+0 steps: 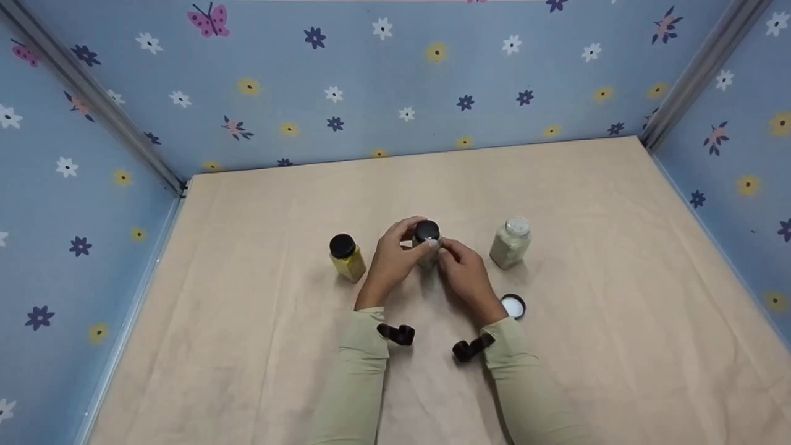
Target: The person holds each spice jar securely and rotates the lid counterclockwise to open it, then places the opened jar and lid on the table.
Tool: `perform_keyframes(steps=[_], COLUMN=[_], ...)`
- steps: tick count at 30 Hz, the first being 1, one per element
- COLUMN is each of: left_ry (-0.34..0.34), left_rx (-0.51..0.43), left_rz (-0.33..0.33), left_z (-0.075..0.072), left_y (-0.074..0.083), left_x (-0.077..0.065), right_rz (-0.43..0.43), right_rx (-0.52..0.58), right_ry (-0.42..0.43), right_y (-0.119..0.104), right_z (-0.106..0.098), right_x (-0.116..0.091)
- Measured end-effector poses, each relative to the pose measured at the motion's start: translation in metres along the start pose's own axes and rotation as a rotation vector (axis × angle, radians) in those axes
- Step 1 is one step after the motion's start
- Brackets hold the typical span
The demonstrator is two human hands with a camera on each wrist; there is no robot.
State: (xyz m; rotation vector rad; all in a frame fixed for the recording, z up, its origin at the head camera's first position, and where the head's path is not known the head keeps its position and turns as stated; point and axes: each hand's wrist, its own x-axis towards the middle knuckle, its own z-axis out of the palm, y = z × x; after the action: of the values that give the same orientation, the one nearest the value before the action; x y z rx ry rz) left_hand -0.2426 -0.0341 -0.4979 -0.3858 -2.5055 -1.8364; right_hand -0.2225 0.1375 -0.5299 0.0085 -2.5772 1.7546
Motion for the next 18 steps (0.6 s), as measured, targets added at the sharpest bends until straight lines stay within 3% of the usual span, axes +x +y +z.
perform_keyframes(steps=[9,14,18], left_ry=[0.066,0.114,0.114], left_rx=[-0.005,0.042,0.080], left_rz=[0.011,0.009,-0.010], left_z=[0.0058,0.0101,0.0106], left_y=[0.0005,0.0026,0.0039], left_x=[-0.0036,-0.0048,-0.0058], right_rz=[-0.010,0.017,0.014], right_rx=[-0.014,0.004,0.003], right_ry=[-0.004,-0.009,-0.003], right_y=[-0.0009,-0.0020,-0.0014], right_z=[0.0007,0.0006,0.0008], right_x=[-0.0006,-0.0010,-0.0010])
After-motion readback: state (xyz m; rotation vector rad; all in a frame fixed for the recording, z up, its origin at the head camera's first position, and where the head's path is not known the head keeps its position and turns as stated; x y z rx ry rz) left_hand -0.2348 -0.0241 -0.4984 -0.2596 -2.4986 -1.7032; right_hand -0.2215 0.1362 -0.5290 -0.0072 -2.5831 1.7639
